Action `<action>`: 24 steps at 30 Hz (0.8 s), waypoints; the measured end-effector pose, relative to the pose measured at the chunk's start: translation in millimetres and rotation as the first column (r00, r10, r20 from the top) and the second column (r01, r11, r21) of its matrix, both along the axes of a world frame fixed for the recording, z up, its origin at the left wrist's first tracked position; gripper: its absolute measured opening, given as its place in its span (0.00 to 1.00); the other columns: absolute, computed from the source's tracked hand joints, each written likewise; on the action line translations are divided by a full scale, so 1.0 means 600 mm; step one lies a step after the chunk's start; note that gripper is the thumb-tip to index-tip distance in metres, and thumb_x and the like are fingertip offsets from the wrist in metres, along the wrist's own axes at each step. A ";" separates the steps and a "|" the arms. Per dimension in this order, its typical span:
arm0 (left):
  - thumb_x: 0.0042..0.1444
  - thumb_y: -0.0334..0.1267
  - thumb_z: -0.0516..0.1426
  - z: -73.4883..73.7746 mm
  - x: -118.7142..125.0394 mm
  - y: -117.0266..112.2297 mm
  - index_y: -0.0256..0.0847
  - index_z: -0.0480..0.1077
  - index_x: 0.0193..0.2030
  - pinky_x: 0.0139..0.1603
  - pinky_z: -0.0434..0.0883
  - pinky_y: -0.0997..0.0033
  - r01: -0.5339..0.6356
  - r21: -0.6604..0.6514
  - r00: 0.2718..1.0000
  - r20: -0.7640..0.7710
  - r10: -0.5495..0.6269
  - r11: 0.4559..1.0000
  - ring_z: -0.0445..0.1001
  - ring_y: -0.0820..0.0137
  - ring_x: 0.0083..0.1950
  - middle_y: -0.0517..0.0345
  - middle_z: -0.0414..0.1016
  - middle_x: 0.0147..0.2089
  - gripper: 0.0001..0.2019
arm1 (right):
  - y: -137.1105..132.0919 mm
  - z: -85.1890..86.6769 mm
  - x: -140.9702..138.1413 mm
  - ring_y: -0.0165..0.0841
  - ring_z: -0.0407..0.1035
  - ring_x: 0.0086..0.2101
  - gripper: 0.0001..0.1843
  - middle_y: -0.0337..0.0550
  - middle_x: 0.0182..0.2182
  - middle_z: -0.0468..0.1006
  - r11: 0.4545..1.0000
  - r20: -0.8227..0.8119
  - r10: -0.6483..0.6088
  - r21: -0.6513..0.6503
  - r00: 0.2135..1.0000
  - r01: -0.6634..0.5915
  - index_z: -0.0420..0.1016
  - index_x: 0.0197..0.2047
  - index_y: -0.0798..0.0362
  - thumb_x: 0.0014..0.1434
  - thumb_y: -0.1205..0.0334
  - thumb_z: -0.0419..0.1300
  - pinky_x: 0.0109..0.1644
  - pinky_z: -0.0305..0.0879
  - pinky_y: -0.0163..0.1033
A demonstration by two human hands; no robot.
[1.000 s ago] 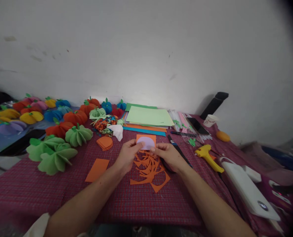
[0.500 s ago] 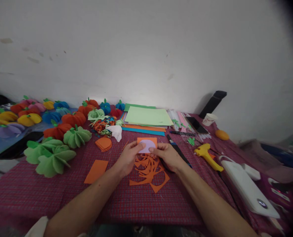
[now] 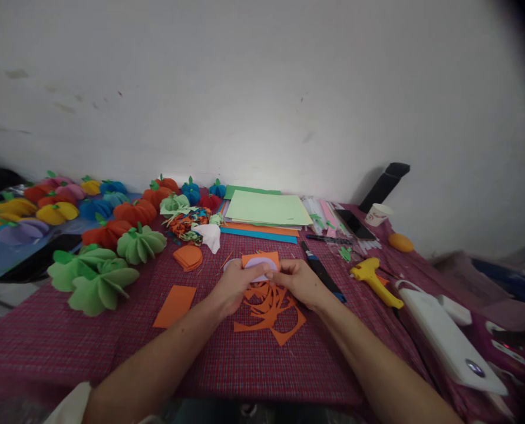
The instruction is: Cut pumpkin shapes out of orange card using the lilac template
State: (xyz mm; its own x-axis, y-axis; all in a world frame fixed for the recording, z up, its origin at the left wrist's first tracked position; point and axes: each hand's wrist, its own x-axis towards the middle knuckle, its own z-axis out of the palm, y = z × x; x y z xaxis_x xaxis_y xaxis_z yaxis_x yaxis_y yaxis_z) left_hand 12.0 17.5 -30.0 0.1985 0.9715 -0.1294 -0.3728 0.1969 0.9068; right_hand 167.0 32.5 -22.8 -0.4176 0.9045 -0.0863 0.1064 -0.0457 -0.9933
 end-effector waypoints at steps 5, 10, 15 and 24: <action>0.41 0.39 0.63 -0.001 -0.001 0.002 0.33 0.74 0.32 0.33 0.67 0.70 0.010 0.033 1.000 0.001 -0.010 0.999 0.72 0.69 0.30 0.52 0.76 0.30 0.12 | 0.001 0.001 0.002 0.23 0.57 0.19 0.17 0.34 0.17 0.67 0.998 0.088 -0.003 0.066 0.996 -0.003 0.69 0.21 0.58 0.46 0.51 0.62 0.24 0.54 0.30; 0.41 0.39 0.63 -0.003 0.003 -0.001 0.33 0.74 0.30 0.31 0.67 0.70 -0.037 0.036 0.999 0.013 0.037 0.999 0.72 0.69 0.28 0.53 0.76 0.28 0.11 | 0.000 0.003 -0.002 0.23 0.55 0.18 0.17 0.34 0.16 0.66 0.995 0.098 -0.029 0.099 0.995 0.019 0.70 0.20 0.58 0.46 0.51 0.62 0.23 0.52 0.30; 0.39 0.39 0.63 0.005 0.001 0.002 0.33 0.74 0.28 0.31 0.68 0.70 -0.134 0.005 0.988 0.082 0.133 0.991 0.72 0.70 0.26 0.53 0.76 0.27 0.11 | 0.007 0.004 0.005 0.25 0.58 0.19 0.18 0.35 0.17 0.68 0.993 0.113 -0.031 0.116 0.993 0.018 0.72 0.23 0.57 0.49 0.49 0.59 0.23 0.54 0.31; 0.37 0.36 0.64 0.039 -0.038 0.022 0.35 0.72 0.28 0.32 0.69 0.72 -0.434 -0.029 0.870 0.246 0.427 0.900 0.73 0.72 0.26 0.58 0.75 0.25 0.10 | 0.012 0.025 0.057 0.35 0.67 0.34 0.17 0.46 0.35 0.73 0.890 0.809 -0.282 0.421 0.516 -0.174 0.67 0.43 0.55 0.47 0.63 0.58 0.35 0.56 0.35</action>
State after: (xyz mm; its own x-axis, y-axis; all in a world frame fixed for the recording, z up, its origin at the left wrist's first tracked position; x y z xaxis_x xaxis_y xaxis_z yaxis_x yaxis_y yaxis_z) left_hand -11.0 30.7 -6.8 -0.2186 0.9702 -0.1046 -0.6216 -0.0558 0.7814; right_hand 201.4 39.6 -7.8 -0.3003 0.9538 0.0082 0.8958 0.2849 -0.3412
